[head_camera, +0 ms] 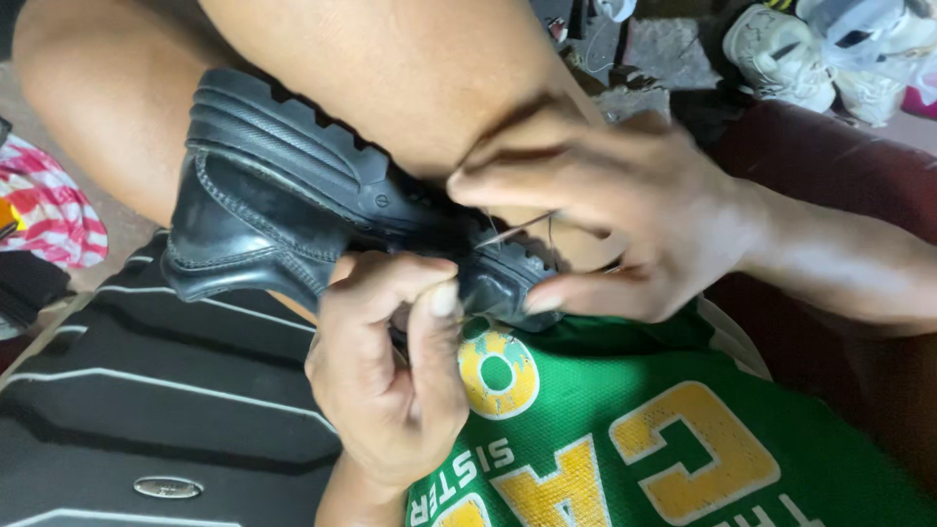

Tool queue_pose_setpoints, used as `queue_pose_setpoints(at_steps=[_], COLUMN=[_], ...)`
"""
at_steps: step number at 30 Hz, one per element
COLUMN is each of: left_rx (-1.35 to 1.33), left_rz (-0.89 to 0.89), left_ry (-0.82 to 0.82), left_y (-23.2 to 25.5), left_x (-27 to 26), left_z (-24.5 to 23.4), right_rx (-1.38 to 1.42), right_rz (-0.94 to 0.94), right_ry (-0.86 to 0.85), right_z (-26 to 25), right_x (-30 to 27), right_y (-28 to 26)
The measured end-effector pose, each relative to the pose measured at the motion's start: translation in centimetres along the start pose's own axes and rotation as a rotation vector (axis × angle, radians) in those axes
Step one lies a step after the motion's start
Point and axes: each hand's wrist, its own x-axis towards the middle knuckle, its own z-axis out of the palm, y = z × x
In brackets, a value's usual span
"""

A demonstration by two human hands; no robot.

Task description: The person sews a black leather shoe using a needle and thread. They repeatedly insert the needle into the shoe's upper and pull the thread through to stitch the material.

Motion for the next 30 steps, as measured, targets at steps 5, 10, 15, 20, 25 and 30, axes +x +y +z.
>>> queue_pose_setpoints(at_steps=[5,10,15,20,25,30], left_rx=[-0.613,-0.501,0.109,0.131,0.090,0.041], left_rz=[-0.187,-0.118,0.286,0.145,0.065,0.135], left_ry=[-0.011,-0.173,-0.315,-0.289,-0.309,-0.277], left_y=[-0.6,-0.3,0.7,0.7,0.4,1.0], left_x=[-0.9,-0.3,1.3,1.5,1.3,1.8], left_z=[-0.2,-1.5,-1.3,0.0,0.0,-0.3], right_rx=[-0.146,0.234,0.243,-0.107,-0.218,-0.547], right_rz=[0.307,0.519,0.381,0.224,0.338,0.294], right_ry=[-0.322,-0.385,-0.221,-0.144,-0.230,-0.176], right_z=[0.2,-2.6,-2.4,0.3,-0.6,-4.5], right_x=[-0.1,-1.9,-3.3,-0.7,0.8,-1.3], right_y=[-1.7,-1.6,-2.8,-4.2,-3.8,-2.4])
